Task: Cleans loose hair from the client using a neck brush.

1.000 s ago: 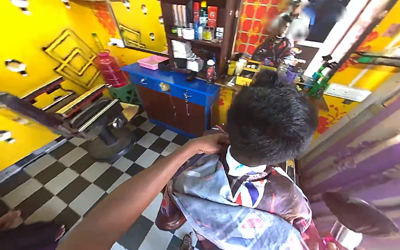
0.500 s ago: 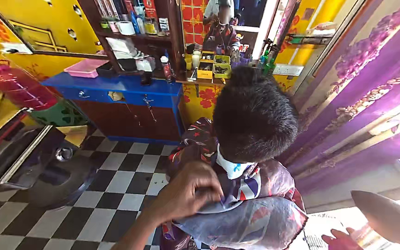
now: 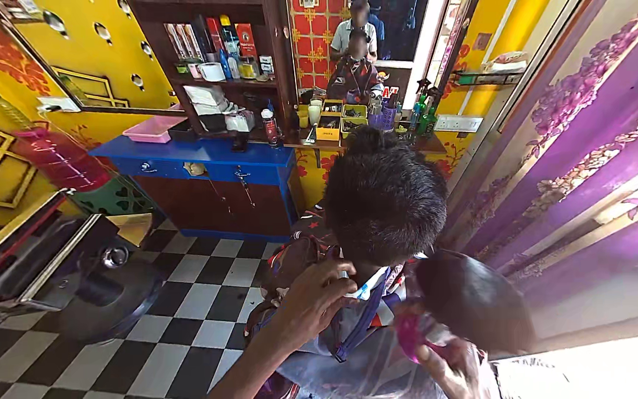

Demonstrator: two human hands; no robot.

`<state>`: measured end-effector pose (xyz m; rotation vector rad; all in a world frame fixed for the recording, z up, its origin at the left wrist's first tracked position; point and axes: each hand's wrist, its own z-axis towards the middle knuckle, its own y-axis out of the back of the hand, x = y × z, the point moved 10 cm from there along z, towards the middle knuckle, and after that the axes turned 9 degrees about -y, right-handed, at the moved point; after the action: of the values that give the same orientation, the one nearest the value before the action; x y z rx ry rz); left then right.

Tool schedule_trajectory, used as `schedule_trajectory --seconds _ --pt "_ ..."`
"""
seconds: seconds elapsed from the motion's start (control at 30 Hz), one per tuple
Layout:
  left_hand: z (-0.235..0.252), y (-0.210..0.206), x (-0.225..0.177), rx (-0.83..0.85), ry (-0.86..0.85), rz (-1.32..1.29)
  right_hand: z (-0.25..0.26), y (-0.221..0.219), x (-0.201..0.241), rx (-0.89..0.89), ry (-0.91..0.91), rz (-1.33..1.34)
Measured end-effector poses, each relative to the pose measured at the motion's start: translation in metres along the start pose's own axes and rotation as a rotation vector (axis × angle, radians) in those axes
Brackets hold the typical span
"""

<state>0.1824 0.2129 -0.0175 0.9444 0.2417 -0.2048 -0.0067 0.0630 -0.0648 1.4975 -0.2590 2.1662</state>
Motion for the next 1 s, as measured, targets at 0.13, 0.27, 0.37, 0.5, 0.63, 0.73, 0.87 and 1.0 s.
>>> schedule_trajectory --seconds 0.13,0.27,0.37,0.5,0.63,0.73,0.87,1.0 --pt "0.004 -0.006 -0.02 0.149 -0.13 0.025 0.037 -0.042 0.008 0.097 0.157 -0.453" --pt "0.013 0.027 -0.007 0.062 -0.066 -0.087 0.055 -0.052 0.039 0.207 0.193 -0.7" --pt "0.003 0.065 0.048 -0.114 0.204 -0.256 0.049 -0.021 0.046 0.244 0.291 -0.772" --pt "-0.033 0.095 0.103 -0.078 0.463 -0.154 0.028 0.077 0.018 0.092 0.092 -0.647" --pt "-0.06 0.096 0.044 -0.226 0.387 0.005 -0.006 0.099 0.009 -0.022 -0.022 -0.456" --pt "-0.063 0.046 -0.007 0.042 0.278 0.033 -0.005 0.002 0.021 0.285 0.043 -0.514" --pt "-0.097 -0.014 0.009 0.238 0.268 0.008 0.041 -0.093 0.036 0.503 0.147 -0.715" --pt "-0.08 0.018 0.016 0.23 0.168 -0.079 0.034 -0.06 0.029 0.561 0.088 -0.823"
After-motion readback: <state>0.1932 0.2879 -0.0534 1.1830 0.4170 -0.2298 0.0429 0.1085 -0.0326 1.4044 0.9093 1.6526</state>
